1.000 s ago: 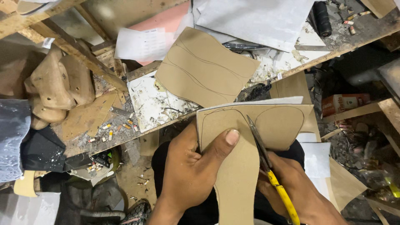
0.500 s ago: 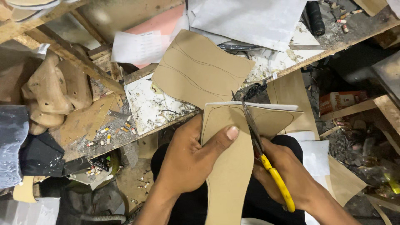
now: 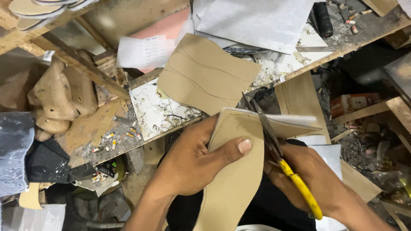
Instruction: The person cuts shoe pattern shapes out of cardboard sheets with scissors, following drawn outlines on the board. They hold each sheet in one hand while cutting around the traced lines, then set finished cut pieces on a stack of completed patterns on the workbench.
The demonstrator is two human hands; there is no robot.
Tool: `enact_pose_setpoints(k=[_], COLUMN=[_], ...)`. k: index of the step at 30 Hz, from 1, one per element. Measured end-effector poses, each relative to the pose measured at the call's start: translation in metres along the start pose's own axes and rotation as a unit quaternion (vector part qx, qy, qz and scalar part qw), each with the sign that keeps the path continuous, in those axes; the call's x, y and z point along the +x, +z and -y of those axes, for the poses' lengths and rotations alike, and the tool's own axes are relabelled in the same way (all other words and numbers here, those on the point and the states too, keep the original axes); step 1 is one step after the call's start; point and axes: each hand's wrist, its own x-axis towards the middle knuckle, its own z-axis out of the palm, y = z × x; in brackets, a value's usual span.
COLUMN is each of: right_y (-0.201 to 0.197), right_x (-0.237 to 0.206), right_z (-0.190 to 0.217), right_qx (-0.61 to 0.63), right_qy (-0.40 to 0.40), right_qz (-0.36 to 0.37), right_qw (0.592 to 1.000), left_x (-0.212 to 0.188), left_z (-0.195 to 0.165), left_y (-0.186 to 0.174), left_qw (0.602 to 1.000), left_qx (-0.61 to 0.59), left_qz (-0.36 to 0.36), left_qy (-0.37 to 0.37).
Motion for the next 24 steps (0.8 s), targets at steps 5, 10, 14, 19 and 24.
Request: enact_pose_setpoints(k=[5,10,14,19,24], right_y=[-0.016,-0.031,-0.044,-0.056,-0.067], right_x=[-0.006,-0.012,-0.013,-0.009,-0.012], right_z=[0.003,0.014,0.026,0.034,0.026], right_qx=[-0.05,-0.132,-0.21,-0.296,-0.337], right_qy=[0.11,0.102,0.194,0.204,0.197], right_qz=[0.087,0.081,0.137,0.19,0.207], right_qw=[0.989,0.983,0.948,0.914,0.897], left_x=[0.001,-0.002,-0.002,0.001,0.002], left_z=[-0.005,-0.01,-0.018,-0.027,-0.02], left_y=[-0.001,-0.011,-0.016,-0.016,-0.02], left_qw=[1.0,0.994,0.989,0.981,0.971], left_qx=[0.006,0.079,0.107,0.16,0.214], left_qz=[0.031,0.071,0.097,0.109,0.107], left_qy=[0.004,0.04,0.004,-0.021,-0.03])
